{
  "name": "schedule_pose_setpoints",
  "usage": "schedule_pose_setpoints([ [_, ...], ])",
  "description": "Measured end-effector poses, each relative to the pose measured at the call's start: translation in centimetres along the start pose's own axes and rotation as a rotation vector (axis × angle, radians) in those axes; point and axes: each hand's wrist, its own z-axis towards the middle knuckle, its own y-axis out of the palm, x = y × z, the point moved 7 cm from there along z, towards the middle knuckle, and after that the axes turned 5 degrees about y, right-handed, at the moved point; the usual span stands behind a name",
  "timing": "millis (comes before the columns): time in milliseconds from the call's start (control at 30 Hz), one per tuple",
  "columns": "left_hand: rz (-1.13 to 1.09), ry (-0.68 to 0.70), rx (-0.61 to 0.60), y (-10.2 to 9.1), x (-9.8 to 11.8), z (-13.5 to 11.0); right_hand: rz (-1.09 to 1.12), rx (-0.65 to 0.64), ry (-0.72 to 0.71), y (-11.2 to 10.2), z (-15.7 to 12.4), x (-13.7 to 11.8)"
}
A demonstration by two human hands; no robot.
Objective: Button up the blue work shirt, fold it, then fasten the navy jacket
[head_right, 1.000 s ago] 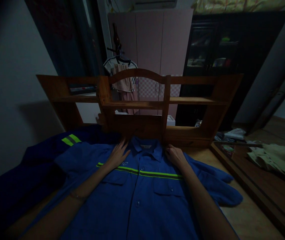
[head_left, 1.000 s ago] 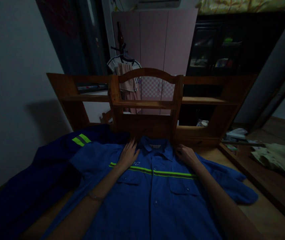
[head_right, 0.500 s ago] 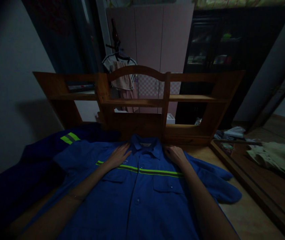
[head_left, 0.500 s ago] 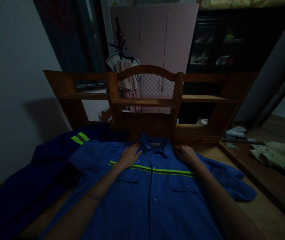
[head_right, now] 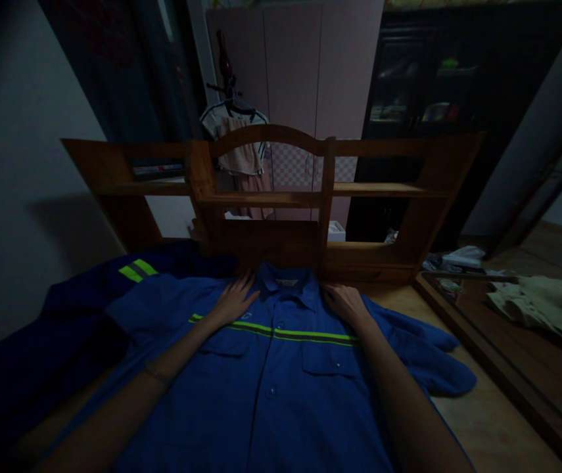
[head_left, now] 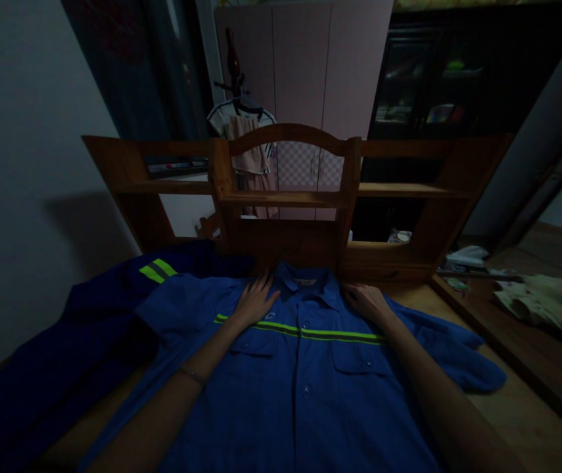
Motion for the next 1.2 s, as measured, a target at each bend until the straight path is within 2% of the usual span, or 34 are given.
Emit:
schedule_pose_setpoints([
  [167,-0.043,0.01,0.065,-0.3,-0.3,0.3,-0.018,0.015,0.001,-0.3,-0.1,-0.2],
  [333,-0.11,0.027,0.257,-2.8,-0.2,0.3,-0.03,0.029,-0.015,-0.5,-0.1,-0.4],
  [400,-0.13,0.026,0.288,-3.5,-0.1,0.2,-0.035,0.033,-0.02,-0.5,0.0,-0.4],
  [500,-0.143,0.079,0.236,-3.3,0.7,0.1,-0.042,0.036,-0.022,-0.5,0.0,-0.5],
  [667,-0.133,0.144,0.135,-1.5,1.4,-0.1,-0.019,0.061,-0.02,-1.0,-0.2,-0.7],
  [800,-0.124,0.13,0.126,-1.2,1.4,-0.3,0.186,0.1,-0.012,-1.7,-0.3,-0.9],
  [967,-0.148,0.056,0.217,-2.4,0.9,-0.1,0.367,0.174,0.095,-2.9,0.3,-1.2],
  [1067,-0.17,0.012,0.295,-4.0,0.9,0.0,0.41,0.21,0.234,-3.3,1.1,-1.8],
  [1133,-0.184,0.035,0.324,-5.3,1.8,0.1,0.42,0.207,0.337,-3.2,1.8,-2.4],
  [1200,-0.198,0.121,0.315,-6.2,3.3,0.0,0.43,0.171,0.415,-2.8,2.5,-3.2],
])
